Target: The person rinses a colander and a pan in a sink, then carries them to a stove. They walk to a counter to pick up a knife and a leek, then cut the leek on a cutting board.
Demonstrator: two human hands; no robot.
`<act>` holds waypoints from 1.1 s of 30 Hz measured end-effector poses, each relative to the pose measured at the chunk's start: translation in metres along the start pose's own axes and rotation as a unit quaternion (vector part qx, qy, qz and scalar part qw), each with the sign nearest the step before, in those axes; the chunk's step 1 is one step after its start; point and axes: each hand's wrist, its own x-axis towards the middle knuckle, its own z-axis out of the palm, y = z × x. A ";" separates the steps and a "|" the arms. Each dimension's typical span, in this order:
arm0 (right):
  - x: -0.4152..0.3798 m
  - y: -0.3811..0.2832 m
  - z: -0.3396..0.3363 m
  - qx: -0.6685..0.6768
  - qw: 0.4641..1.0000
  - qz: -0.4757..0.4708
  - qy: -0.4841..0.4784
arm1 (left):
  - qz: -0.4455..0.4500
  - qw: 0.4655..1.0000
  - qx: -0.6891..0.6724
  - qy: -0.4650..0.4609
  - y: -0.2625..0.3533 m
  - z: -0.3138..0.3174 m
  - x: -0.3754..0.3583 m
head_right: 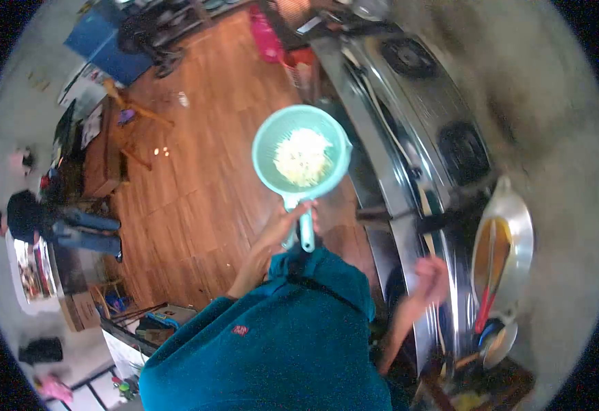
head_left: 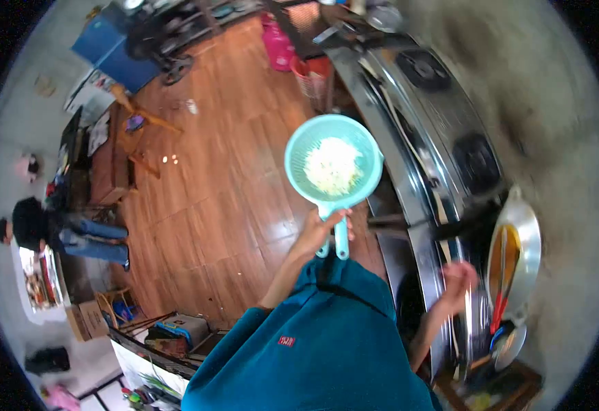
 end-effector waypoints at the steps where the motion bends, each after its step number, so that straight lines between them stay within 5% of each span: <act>1: -0.001 -0.017 0.054 0.057 0.981 0.062 -0.173 | 0.029 0.998 0.046 0.015 0.003 -0.015 0.006; 2: 0.002 -0.006 0.084 -0.012 0.947 0.057 -0.317 | 0.063 0.993 0.098 0.033 0.007 -0.018 0.011; 3: -0.004 0.004 0.110 0.058 0.899 0.152 -0.408 | 0.107 0.986 0.114 0.049 0.003 -0.019 0.016; 5: -0.018 0.051 0.164 0.110 0.848 0.159 -0.494 | 0.125 0.984 0.104 0.070 0.011 -0.024 0.020; 6: -0.020 0.022 0.202 0.157 0.784 0.233 -0.553 | 0.100 0.990 0.073 0.074 0.036 -0.042 0.019; 8: -0.024 0.007 0.250 0.167 0.755 0.303 -0.558 | 0.057 0.990 0.056 0.115 0.062 -0.059 0.021; 9: -0.015 -0.012 0.268 0.110 0.724 0.268 -0.625 | 0.147 0.983 0.022 0.109 0.057 -0.074 0.031; 12: -0.006 0.021 0.340 0.098 0.684 0.157 -0.706 | 0.165 0.974 0.048 0.146 0.065 -0.119 0.060; 14: 0.003 0.002 0.383 0.106 0.667 0.202 -0.710 | 0.142 0.975 0.049 0.162 0.082 -0.144 0.077; 22: 0.050 -0.021 0.580 0.170 0.692 0.091 -0.696 | 0.176 0.962 0.099 0.182 0.195 -0.248 0.182; 24: 0.067 -0.047 0.628 0.208 0.639 0.186 -0.717 | 0.110 0.971 0.132 0.166 0.253 -0.268 0.194; 25: 0.073 -0.055 0.664 0.211 0.631 0.194 -0.721 | 0.148 0.958 0.154 0.191 0.264 -0.285 0.213; 28: 0.094 -0.073 0.738 0.200 0.619 0.158 -0.743 | 0.111 0.980 0.005 0.163 0.339 -0.315 0.243; 33: 0.108 -0.088 0.859 0.187 0.614 0.192 -0.743 | 0.121 0.954 0.168 0.215 0.400 -0.407 0.302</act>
